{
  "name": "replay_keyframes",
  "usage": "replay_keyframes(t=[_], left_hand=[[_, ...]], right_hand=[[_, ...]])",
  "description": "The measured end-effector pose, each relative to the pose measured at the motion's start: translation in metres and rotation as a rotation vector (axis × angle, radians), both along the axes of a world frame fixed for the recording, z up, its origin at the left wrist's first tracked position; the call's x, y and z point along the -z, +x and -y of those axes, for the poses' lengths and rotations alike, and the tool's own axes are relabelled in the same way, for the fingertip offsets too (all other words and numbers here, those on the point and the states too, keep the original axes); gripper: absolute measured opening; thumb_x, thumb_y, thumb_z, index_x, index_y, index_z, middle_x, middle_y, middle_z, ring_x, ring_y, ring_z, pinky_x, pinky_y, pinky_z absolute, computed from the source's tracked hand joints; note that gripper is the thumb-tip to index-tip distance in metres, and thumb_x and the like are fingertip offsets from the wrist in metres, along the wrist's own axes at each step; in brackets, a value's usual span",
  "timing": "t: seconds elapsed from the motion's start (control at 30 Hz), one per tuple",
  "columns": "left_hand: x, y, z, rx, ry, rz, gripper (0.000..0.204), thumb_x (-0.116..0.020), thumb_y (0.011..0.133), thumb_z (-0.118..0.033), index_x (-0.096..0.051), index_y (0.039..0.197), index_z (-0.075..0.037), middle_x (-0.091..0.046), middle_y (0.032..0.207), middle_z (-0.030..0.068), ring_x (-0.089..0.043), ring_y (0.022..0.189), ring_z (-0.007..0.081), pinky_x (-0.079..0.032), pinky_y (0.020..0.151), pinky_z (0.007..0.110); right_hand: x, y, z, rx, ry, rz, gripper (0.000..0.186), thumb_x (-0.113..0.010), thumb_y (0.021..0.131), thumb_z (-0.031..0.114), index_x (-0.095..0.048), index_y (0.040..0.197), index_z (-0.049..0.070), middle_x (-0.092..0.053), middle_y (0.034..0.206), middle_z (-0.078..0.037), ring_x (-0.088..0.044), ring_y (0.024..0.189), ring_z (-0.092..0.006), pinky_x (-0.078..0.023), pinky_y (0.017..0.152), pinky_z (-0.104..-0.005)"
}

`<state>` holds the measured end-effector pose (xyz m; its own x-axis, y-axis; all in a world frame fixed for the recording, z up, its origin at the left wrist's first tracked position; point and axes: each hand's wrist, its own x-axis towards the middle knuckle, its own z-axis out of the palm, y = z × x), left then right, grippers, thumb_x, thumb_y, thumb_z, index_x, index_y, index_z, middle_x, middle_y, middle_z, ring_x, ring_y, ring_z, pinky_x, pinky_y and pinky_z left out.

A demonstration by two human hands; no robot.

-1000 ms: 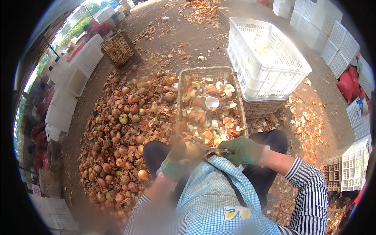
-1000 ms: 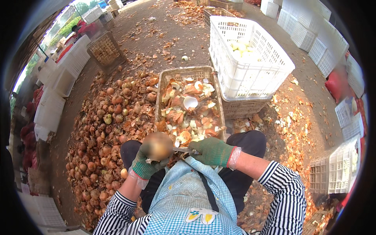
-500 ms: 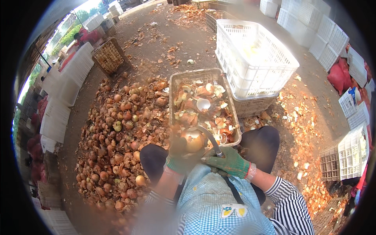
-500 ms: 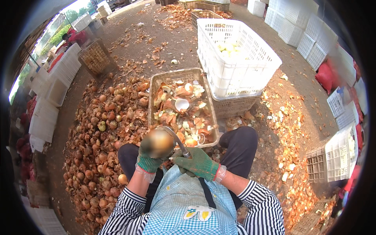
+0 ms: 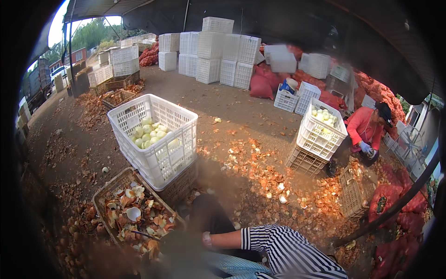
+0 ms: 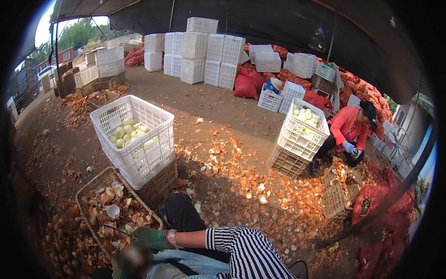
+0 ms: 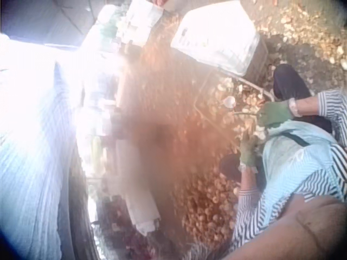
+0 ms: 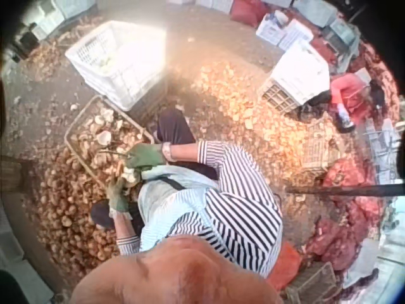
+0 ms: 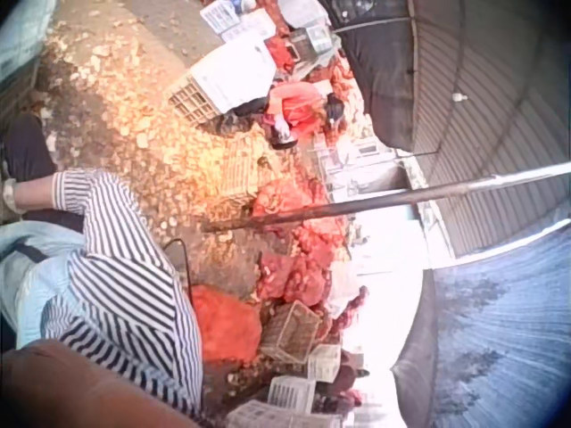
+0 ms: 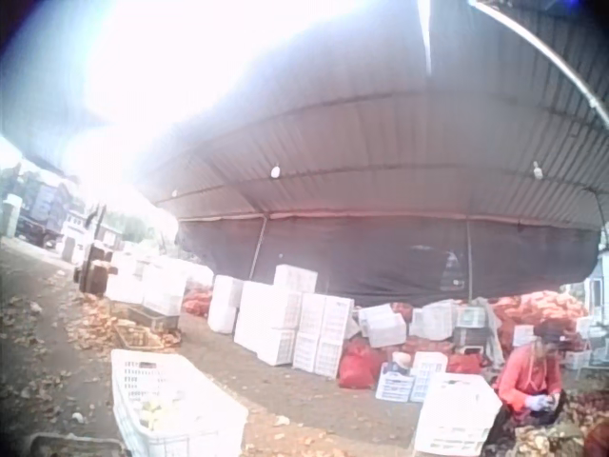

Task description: The person sits on the ground and peels onions one by one using a small knife, removing the outer skin and placing the peeled onions into a white crate. Onion skins are discarded into a nearby tray.

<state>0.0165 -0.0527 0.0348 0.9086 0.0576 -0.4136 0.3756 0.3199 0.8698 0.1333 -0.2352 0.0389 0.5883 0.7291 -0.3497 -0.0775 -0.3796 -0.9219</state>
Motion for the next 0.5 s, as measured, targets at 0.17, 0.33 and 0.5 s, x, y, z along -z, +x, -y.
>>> replay_keyframes(t=[0.17, 0.33, 0.5], left_hand=[[0.0, 0.001, 0.01, -0.21, -0.126, -0.102, 0.024, -0.063, 0.094, -0.018, -0.061, 0.115, -0.006, -0.059, 0.08, -0.0002, -0.047, 0.053, 0.0063, -0.035, 0.042, 0.021], [-0.006, -0.005, -0.001, -0.071, 0.052, -0.112, 0.037, -0.063, 0.092, -0.01, -0.055, 0.128, -0.004, -0.058, 0.078, 0.0009, -0.047, 0.053, 0.0081, -0.034, 0.042, 0.023], [0.0, -0.008, -0.008, 0.008, 0.1, -0.056, 0.06, -0.054, 0.091, -0.003, -0.037, 0.149, -0.004, -0.046, 0.065, -0.0033, -0.039, 0.049, 0.0076, -0.031, 0.044, 0.024]], right_hand=[[0.063, -0.008, -0.006, -0.063, 0.196, 1.03, 0.029, -0.06, 0.088, 0.025, -0.064, 0.109, 0.006, -0.068, 0.104, -0.014, -0.068, 0.089, -0.0315, -0.053, 0.076, -0.0409], [0.053, -0.006, -0.011, -0.221, 0.395, 0.984, 0.029, -0.048, 0.1, 0.023, -0.063, 0.116, 0.004, -0.063, 0.106, -0.009, -0.062, 0.094, -0.0205, -0.051, 0.082, -0.0337], [0.068, 0.014, -0.026, -0.034, 0.055, 0.425, 0.025, -0.065, 0.087, 0.023, -0.065, 0.097, 0.0, -0.07, 0.087, -0.014, -0.068, 0.081, -0.0289, -0.052, 0.07, -0.0418]])
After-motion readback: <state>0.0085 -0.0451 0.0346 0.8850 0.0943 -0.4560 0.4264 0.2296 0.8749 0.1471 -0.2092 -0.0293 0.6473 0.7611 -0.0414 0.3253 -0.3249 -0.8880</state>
